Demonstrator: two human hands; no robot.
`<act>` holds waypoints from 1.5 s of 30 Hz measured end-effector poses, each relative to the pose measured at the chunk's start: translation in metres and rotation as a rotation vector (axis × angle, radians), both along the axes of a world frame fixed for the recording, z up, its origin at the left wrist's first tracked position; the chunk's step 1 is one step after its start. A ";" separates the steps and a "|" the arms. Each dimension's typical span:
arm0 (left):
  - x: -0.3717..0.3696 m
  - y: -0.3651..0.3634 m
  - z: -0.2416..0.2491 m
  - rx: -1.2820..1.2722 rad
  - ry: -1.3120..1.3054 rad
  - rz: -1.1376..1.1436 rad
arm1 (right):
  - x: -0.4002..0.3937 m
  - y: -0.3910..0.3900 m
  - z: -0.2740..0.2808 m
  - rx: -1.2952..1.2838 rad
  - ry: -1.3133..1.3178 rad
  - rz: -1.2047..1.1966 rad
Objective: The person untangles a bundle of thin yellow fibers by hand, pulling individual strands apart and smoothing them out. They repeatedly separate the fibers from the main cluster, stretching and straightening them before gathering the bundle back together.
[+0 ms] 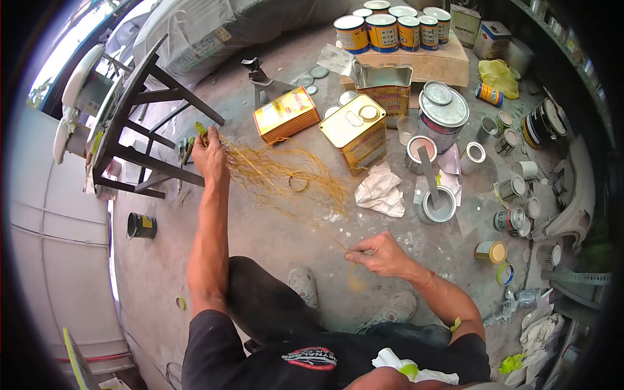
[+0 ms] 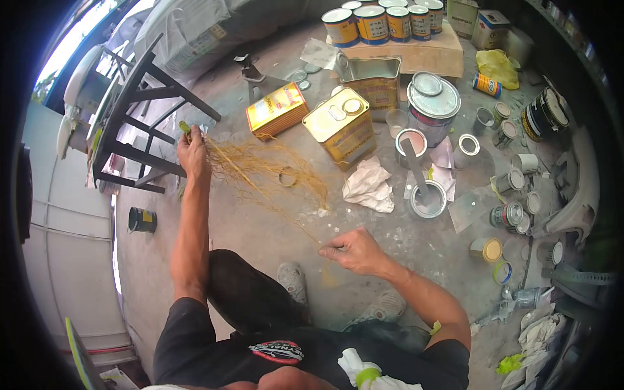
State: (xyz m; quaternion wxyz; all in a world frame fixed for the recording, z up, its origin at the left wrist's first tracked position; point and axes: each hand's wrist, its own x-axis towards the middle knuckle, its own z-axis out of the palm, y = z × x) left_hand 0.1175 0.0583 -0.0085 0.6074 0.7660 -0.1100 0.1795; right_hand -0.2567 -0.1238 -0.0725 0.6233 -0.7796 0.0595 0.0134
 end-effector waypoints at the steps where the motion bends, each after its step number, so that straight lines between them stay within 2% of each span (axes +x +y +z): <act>1: 0.006 0.011 0.002 0.004 0.000 0.005 | -0.004 0.005 -0.014 -0.081 -0.032 0.023; 2: 0.011 0.021 0.002 0.116 -0.031 0.214 | -0.008 0.009 -0.028 -0.078 -0.033 0.026; 3: 0.016 0.034 0.004 0.229 -0.061 0.423 | -0.013 0.013 -0.044 -0.195 0.001 0.135; 4: 0.026 0.053 0.002 0.231 -0.063 0.428 | -0.020 0.016 -0.059 -0.317 0.032 0.245; 6: 0.046 0.083 -0.002 0.263 -0.080 0.749 | -0.045 0.011 -0.087 -0.433 0.200 0.495; 7: 0.039 0.076 0.002 0.257 -0.081 0.748 | -0.046 -0.003 -0.088 -0.438 0.199 0.493; 9: 0.012 0.058 0.003 0.585 -0.021 -0.060 | -0.042 -0.028 -0.086 -0.394 0.396 0.456; 11: -0.037 0.010 0.025 0.935 0.129 -0.433 | -0.022 -0.043 -0.054 -0.267 0.207 0.141; 13: -0.090 -0.030 0.038 0.892 0.343 -0.675 | 0.006 -0.042 -0.006 -0.152 -0.004 -0.064; 15: -0.126 -0.052 0.049 0.925 0.359 -0.844 | 0.027 -0.031 0.016 -0.135 -0.312 -0.242; 16: -0.141 -0.058 0.048 0.928 0.353 -0.855 | 0.036 -0.024 0.025 -0.138 -0.312 -0.254; 18: -0.166 -0.065 0.043 0.681 0.383 -1.091 | 0.047 -0.017 0.036 -0.228 -0.564 -0.379; 19: -0.173 -0.068 0.040 0.678 0.390 -1.097 | 0.044 -0.022 0.045 -0.230 -0.555 -0.381; 21: -0.182 -0.070 0.034 0.622 0.060 -1.164 | 0.041 -0.032 0.062 0.122 -0.126 -0.059; 23: -0.183 -0.071 0.034 0.646 0.068 -1.113 | 0.039 -0.040 0.045 0.187 -0.074 -0.078; 25: -0.180 -0.076 0.031 0.692 0.123 -1.029 | 0.036 -0.054 0.036 0.432 0.144 0.140; 29: -0.174 -0.088 0.030 0.699 0.056 -0.962 | 0.038 -0.067 0.015 0.577 0.120 0.182; 31: -0.166 -0.089 0.029 0.700 0.038 -0.974 | 0.036 -0.067 0.017 0.543 0.161 0.156; 33: -0.149 -0.088 0.021 0.541 -0.034 -0.804 | 0.036 -0.067 0.016 0.457 0.101 0.175; 35: -0.114 -0.084 0.012 0.264 0.045 -0.645 | 0.030 -0.058 0.009 0.392 0.128 0.164; 37: -0.095 -0.073 0.019 0.204 0.113 -0.536 | 0.025 -0.050 0.006 0.329 0.151 0.158; 38: -0.083 -0.067 0.019 0.208 0.114 -0.532 | 0.024 -0.047 0.006 0.283 0.173 0.158; 40: -0.062 -0.054 0.008 0.417 0.070 -0.267 | 0.020 -0.043 0.002 0.245 0.204 0.157; 45: -0.021 -0.025 -0.009 0.444 0.007 -0.101 | 0.018 -0.041 0.008 0.261 0.226 0.217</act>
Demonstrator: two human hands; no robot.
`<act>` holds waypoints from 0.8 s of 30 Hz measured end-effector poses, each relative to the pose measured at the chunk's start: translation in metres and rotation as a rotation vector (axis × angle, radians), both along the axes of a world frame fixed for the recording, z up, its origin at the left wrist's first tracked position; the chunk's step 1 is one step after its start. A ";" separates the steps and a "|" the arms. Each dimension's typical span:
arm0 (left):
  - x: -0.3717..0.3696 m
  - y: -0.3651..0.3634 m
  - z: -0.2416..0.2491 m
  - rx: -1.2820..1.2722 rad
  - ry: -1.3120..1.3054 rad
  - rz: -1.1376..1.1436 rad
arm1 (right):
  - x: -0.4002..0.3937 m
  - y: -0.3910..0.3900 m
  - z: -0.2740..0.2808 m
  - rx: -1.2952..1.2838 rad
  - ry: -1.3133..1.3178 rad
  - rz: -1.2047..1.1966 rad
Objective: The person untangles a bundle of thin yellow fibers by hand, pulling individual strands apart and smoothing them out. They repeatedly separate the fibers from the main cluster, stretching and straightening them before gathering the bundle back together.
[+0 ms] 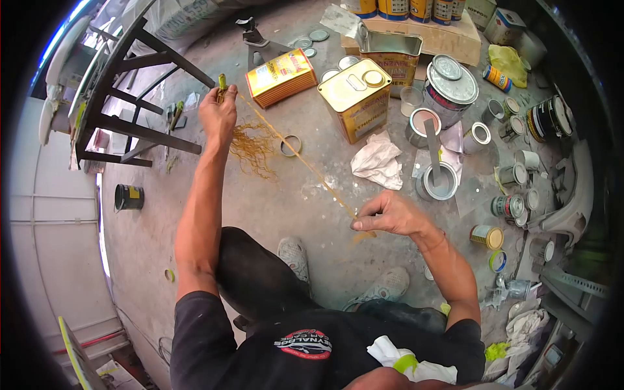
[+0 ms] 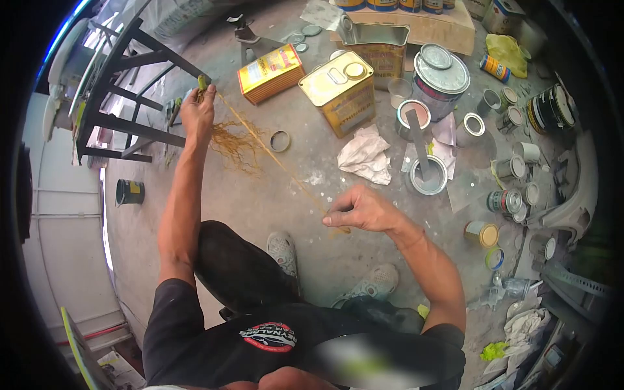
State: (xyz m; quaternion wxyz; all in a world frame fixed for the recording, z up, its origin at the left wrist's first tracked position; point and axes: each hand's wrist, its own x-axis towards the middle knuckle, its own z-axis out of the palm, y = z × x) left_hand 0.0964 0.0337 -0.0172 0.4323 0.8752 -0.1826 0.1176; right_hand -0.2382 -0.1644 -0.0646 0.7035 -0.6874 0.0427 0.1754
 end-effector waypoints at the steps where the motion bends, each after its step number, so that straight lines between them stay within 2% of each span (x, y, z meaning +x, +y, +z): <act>1: 0.006 0.005 0.000 -0.005 -0.008 0.068 | -0.001 0.001 -0.001 0.000 -0.001 -0.001; 3: 0.013 0.016 0.000 0.071 -0.009 0.207 | -0.006 0.005 -0.004 0.016 0.066 0.036; 4: 0.025 0.025 -0.006 0.070 -0.008 0.207 | -0.008 0.007 -0.008 0.015 0.067 0.035; 6: 0.042 0.039 -0.016 0.167 -0.109 0.393 | -0.013 0.011 -0.016 0.030 -0.029 0.056; 11: 0.051 0.059 -0.020 0.168 -0.040 0.551 | -0.025 0.014 -0.028 0.003 -0.015 0.096; 13: 0.057 0.061 -0.028 0.150 -0.103 0.567 | -0.026 0.015 -0.027 0.011 -0.031 0.097; 15: 0.061 0.061 -0.025 0.125 -0.167 0.582 | -0.027 0.011 -0.021 -0.151 -0.043 0.102; 16: 0.061 0.060 -0.020 -0.069 0.005 0.481 | -0.028 0.012 -0.023 -0.154 -0.047 0.095; 17: 0.060 0.058 -0.016 -0.257 0.181 0.371 | -0.031 0.015 -0.031 -0.295 -0.174 0.025; 18: 0.054 0.053 -0.011 -0.257 0.180 0.359 | -0.034 0.018 -0.040 -0.437 -0.300 -0.049; 19: 0.045 0.049 -0.005 -0.266 0.220 0.307 | -0.036 0.020 -0.053 -0.439 -0.299 -0.060; 21: 0.037 0.043 0.002 -0.279 0.237 0.250 | -0.042 0.023 -0.086 -0.737 -0.484 -0.283; 22: 0.039 0.045 0.001 -0.280 0.239 0.247 | -0.043 0.024 -0.099 -0.740 -0.482 -0.284; 24: 0.042 0.048 0.002 -0.055 0.124 0.222 | -0.046 0.023 -0.117 -0.946 -0.443 -0.420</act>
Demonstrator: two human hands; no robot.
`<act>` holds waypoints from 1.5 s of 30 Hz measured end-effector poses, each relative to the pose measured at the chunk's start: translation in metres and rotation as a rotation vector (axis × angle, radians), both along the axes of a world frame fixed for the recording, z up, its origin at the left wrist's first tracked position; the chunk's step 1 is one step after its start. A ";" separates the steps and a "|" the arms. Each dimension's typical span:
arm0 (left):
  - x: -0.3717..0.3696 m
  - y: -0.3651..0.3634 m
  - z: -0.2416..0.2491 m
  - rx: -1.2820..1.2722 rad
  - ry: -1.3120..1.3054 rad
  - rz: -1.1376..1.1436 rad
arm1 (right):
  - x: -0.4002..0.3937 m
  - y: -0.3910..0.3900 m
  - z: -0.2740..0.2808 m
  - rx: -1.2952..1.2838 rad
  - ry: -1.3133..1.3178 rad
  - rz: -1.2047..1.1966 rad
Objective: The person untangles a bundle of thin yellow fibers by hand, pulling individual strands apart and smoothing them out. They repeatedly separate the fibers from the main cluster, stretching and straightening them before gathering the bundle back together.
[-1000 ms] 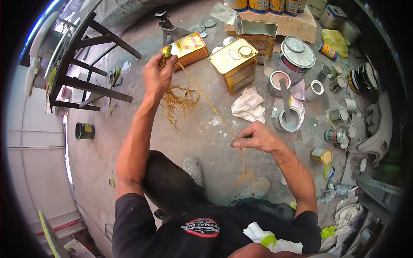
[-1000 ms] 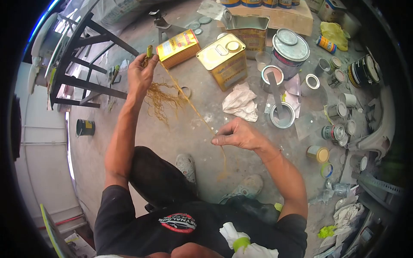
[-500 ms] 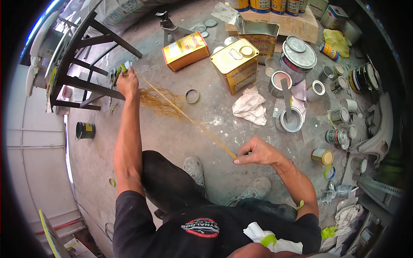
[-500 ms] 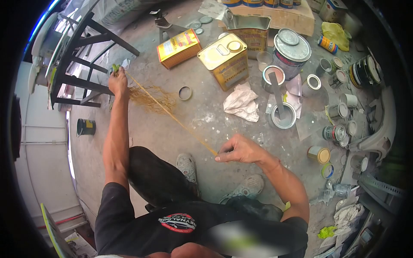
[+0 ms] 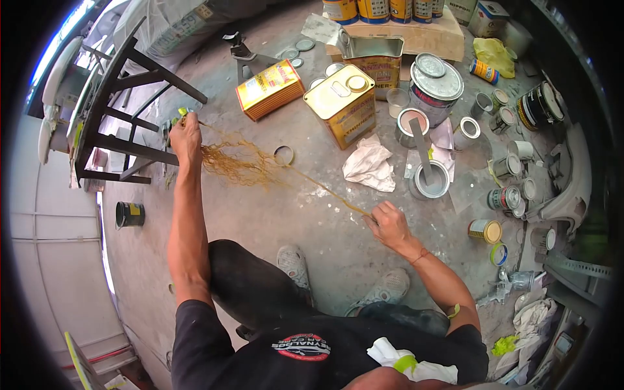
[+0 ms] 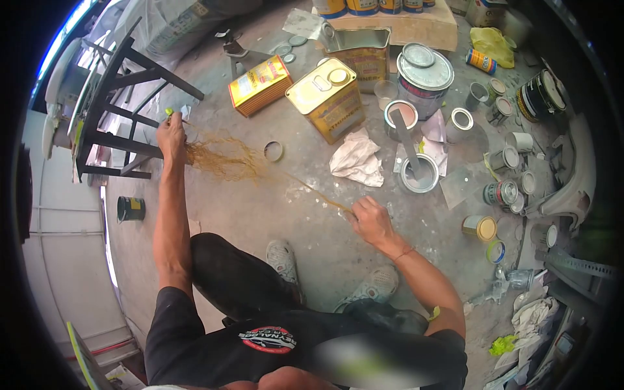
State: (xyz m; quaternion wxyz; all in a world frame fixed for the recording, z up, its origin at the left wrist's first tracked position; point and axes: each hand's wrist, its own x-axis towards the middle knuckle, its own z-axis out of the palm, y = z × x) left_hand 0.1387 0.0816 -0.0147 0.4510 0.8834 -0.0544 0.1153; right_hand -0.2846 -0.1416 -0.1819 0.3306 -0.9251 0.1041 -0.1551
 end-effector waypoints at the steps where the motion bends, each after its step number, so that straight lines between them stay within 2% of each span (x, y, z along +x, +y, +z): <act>1: -0.017 -0.008 0.009 0.034 0.064 -0.097 | -0.005 -0.003 -0.002 -0.004 -0.007 -0.004; 3: -0.055 -0.024 0.032 0.040 0.400 -0.434 | -0.012 -0.008 -0.004 0.054 0.306 0.038; 4: -0.078 -0.038 0.043 0.113 0.427 -0.549 | -0.007 -0.014 0.010 0.051 0.299 0.038; 6: -0.123 -0.060 0.046 0.196 0.460 -0.851 | 0.006 -0.036 0.069 0.295 0.614 0.297; 8: -0.164 -0.076 0.051 0.286 0.607 -1.028 | 0.022 -0.046 0.113 0.286 0.318 0.193; 10: -0.198 -0.092 0.060 0.320 0.703 -1.088 | 0.043 -0.034 0.145 0.339 -0.235 0.093; 11: -0.208 -0.097 0.062 0.366 0.475 -1.261 | 0.049 -0.031 0.152 0.337 -0.237 0.088; 12: -0.214 -0.101 0.064 0.408 0.233 -1.418 | 0.056 -0.028 0.158 0.496 -0.239 0.178; 13: -0.216 -0.101 0.063 0.410 0.229 -1.418 | 0.059 -0.026 0.161 0.656 -0.239 0.273; 14: -0.216 -0.100 0.059 0.318 0.283 -1.326 | 0.059 -0.027 0.161 0.654 -0.240 0.275; 16: -0.213 -0.097 0.057 0.224 0.339 -1.225 | 0.057 -0.031 0.159 1.194 0.230 0.562; 18: -0.203 -0.093 0.054 0.188 0.199 -1.100 | 0.054 -0.030 0.145 1.229 0.236 0.603; 20: -0.193 -0.089 0.054 0.204 0.181 -1.101 | 0.049 -0.027 0.133 1.451 0.280 0.557; 21: -0.189 -0.089 0.056 0.222 0.148 -1.106 | 0.049 -0.026 0.130 1.454 0.286 0.545; 23: -0.195 -0.091 0.057 0.211 0.144 -1.113 | 0.051 -0.026 0.127 1.191 0.116 0.567; 24: -0.195 -0.091 0.052 0.204 0.159 -1.112 | 0.050 -0.026 0.124 1.198 0.129 0.560; 26: -0.189 -0.094 0.046 0.180 0.057 -1.068 | 0.052 -0.024 0.120 1.378 0.200 0.457; 29: -0.184 -0.094 0.037 0.091 0.052 -1.011 | 0.054 -0.016 0.106 1.451 0.152 0.344; 33: -0.187 -0.093 0.045 0.098 0.064 -0.963 | 0.056 -0.002 0.112 1.453 0.122 0.299; 35: -0.193 -0.096 0.052 -0.067 0.509 -0.860 | 0.058 0.002 0.114 1.329 0.084 0.250; 38: -0.195 -0.098 0.038 -0.208 0.448 -0.894 | 0.061 0.004 0.111 1.190 0.044 0.172; 42: -0.190 -0.102 0.025 -0.336 0.410 -0.895 | 0.059 0.009 0.101 1.204 -0.014 0.070; 45: -0.171 -0.101 0.029 -0.304 0.307 -0.670 | 0.055 0.015 0.113 1.285 -0.127 -0.071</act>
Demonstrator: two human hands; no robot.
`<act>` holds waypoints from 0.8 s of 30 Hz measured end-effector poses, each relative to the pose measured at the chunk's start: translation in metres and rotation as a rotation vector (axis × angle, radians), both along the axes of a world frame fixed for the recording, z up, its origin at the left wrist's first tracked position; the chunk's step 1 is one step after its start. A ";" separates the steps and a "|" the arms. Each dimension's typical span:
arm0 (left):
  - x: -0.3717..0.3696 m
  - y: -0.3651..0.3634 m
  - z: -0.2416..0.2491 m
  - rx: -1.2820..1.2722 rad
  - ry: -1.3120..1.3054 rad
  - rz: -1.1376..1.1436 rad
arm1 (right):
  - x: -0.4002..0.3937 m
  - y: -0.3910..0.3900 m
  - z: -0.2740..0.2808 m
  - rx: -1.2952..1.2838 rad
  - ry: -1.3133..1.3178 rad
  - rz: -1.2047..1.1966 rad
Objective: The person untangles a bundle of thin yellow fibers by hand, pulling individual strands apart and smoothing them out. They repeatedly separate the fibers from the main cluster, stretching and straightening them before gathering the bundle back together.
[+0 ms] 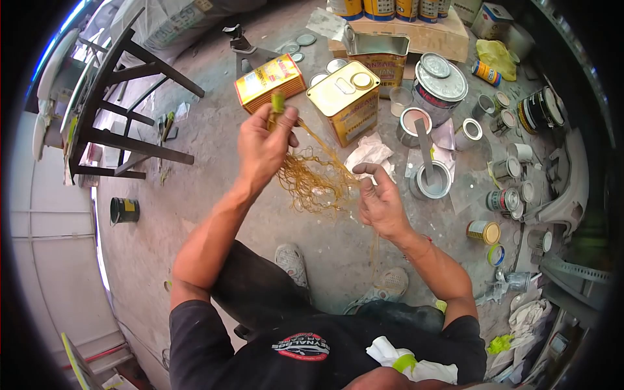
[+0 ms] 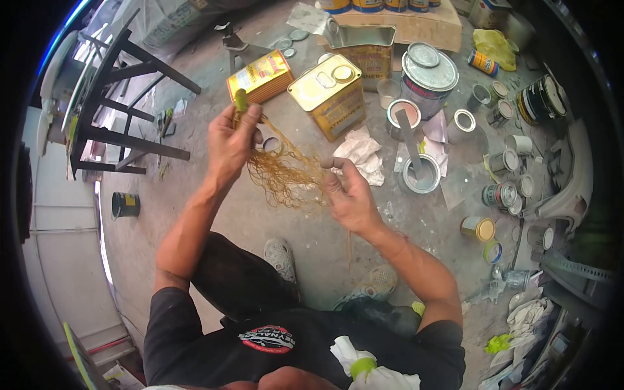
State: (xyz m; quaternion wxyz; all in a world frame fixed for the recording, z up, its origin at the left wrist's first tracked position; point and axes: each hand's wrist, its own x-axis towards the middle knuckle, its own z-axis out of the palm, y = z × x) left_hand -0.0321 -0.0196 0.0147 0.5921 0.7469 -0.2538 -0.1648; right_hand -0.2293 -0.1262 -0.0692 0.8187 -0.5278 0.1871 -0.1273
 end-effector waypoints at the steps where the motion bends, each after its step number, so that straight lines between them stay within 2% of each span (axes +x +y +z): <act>1: 0.021 0.004 0.001 -0.056 -0.019 0.095 | -0.005 -0.002 -0.002 0.084 0.047 0.069; 2: 0.042 0.011 0.001 -0.114 -0.037 0.190 | -0.009 -0.004 -0.004 0.167 0.095 0.139; 3: 0.056 0.020 -0.002 -0.118 -0.037 0.194 | -0.014 -0.004 -0.006 0.163 0.097 0.142; 5: 0.074 0.035 -0.010 -0.004 -0.019 0.233 | -0.021 -0.003 -0.011 0.091 0.141 0.326; 8: 0.071 0.033 -0.014 0.062 -0.117 0.284 | -0.023 -0.009 -0.020 0.175 0.110 0.387; 12: 0.075 0.035 -0.014 0.076 -0.154 0.293 | -0.013 -0.003 -0.012 0.087 0.011 0.307; 14: 0.082 0.034 -0.018 0.092 -0.185 0.308 | -0.012 -0.003 -0.016 0.281 0.009 0.332; 18: 0.089 0.035 -0.016 0.068 -0.191 0.327 | -0.011 0.003 -0.030 0.340 0.049 0.301; 20: 0.099 0.037 -0.020 0.054 -0.204 0.369 | -0.013 0.002 -0.030 0.148 0.132 0.466; 24: 0.130 0.064 -0.029 0.079 -0.218 0.533 | -0.020 0.000 -0.020 0.033 0.285 0.542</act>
